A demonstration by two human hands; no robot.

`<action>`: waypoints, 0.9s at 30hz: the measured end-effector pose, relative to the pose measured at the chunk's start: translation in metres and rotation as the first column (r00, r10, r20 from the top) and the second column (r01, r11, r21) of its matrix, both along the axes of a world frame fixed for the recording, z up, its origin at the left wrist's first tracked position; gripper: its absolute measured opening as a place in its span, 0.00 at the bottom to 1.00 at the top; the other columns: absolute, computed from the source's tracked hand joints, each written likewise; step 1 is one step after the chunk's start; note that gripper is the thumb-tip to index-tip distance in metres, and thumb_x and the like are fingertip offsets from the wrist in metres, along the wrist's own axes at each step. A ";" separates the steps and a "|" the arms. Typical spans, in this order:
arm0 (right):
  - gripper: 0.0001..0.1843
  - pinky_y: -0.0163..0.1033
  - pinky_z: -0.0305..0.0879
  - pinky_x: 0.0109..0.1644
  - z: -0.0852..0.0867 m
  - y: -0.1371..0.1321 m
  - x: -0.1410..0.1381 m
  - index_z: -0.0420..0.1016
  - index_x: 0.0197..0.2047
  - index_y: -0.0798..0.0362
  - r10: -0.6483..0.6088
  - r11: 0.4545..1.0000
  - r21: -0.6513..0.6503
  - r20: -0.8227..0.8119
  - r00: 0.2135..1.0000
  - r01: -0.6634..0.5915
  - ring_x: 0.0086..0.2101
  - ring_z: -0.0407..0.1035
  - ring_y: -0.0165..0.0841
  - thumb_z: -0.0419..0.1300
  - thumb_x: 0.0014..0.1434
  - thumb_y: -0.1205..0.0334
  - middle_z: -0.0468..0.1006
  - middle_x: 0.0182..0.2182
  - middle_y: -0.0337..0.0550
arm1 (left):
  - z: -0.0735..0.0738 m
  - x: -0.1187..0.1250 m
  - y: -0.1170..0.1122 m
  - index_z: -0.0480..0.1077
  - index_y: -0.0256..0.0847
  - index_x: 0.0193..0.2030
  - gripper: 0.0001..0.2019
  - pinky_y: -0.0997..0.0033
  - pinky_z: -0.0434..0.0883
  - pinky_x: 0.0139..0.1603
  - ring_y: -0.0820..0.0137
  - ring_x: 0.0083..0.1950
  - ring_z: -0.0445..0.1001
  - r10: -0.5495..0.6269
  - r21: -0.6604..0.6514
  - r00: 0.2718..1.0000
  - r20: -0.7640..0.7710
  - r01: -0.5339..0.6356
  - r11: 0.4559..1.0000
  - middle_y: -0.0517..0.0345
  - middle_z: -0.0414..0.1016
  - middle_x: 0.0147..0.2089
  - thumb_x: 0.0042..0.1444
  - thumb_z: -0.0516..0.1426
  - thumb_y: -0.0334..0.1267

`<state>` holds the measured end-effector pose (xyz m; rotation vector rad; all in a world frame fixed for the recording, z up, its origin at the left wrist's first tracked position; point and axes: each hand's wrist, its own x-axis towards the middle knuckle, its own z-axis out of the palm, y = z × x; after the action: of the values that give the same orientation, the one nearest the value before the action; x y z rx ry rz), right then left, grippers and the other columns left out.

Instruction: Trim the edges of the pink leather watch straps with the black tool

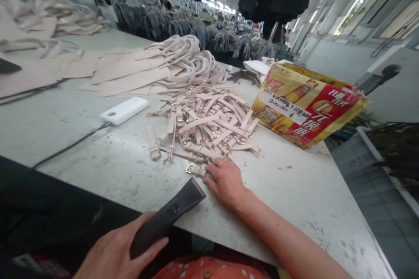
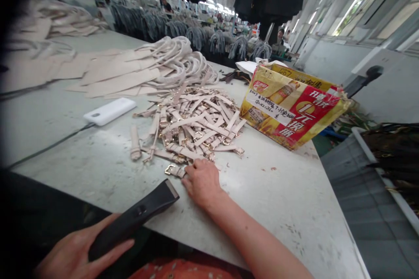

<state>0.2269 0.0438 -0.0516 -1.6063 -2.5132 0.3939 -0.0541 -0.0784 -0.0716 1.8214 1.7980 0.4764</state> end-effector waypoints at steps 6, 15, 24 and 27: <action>0.03 0.44 0.73 0.51 -0.007 -0.024 0.015 0.86 0.44 0.52 0.014 0.997 0.075 -0.154 0.988 -0.002 0.46 0.78 0.44 0.69 0.70 0.64 0.84 0.45 0.52 | 0.002 -0.010 -0.008 0.89 0.55 0.49 0.20 0.65 0.84 0.43 0.53 0.43 0.94 0.003 -0.061 1.000 -0.015 -0.004 0.998 0.61 0.95 0.40 0.64 0.62 0.61; 0.13 0.43 0.75 0.49 -0.037 -0.088 0.056 0.90 0.52 0.49 -0.055 0.998 -0.004 -0.411 0.910 0.059 0.44 0.79 0.42 0.72 0.65 0.67 0.84 0.43 0.47 | 0.000 -0.005 -0.005 0.87 0.52 0.53 0.23 0.59 0.83 0.50 0.50 0.49 0.94 -0.121 -0.172 0.993 0.003 0.119 0.978 0.56 0.96 0.45 0.63 0.61 0.63; 0.09 0.42 0.78 0.47 -0.043 -0.077 0.047 0.92 0.48 0.48 -0.042 0.995 0.042 -0.613 0.789 0.086 0.41 0.82 0.40 0.71 0.67 0.66 0.88 0.41 0.47 | 0.033 0.006 0.000 0.87 0.56 0.56 0.22 0.64 0.81 0.48 0.51 0.48 0.94 -0.086 -0.114 0.996 -0.020 0.083 0.990 0.63 0.96 0.45 0.62 0.63 0.61; 0.08 0.41 0.78 0.46 -0.035 -0.072 0.030 0.92 0.47 0.48 -0.132 0.986 -0.030 -0.747 0.652 0.165 0.39 0.82 0.39 0.73 0.65 0.62 0.89 0.39 0.45 | 0.039 -0.003 -0.004 0.86 0.56 0.57 0.23 0.65 0.81 0.46 0.53 0.43 0.93 -0.008 -0.067 0.997 -0.080 0.003 0.998 0.67 0.94 0.41 0.62 0.63 0.62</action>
<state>0.2570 -0.0284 -0.0867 -1.2452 -1.7252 0.7866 -0.0571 -0.0821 -0.0328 1.8230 1.8395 0.3411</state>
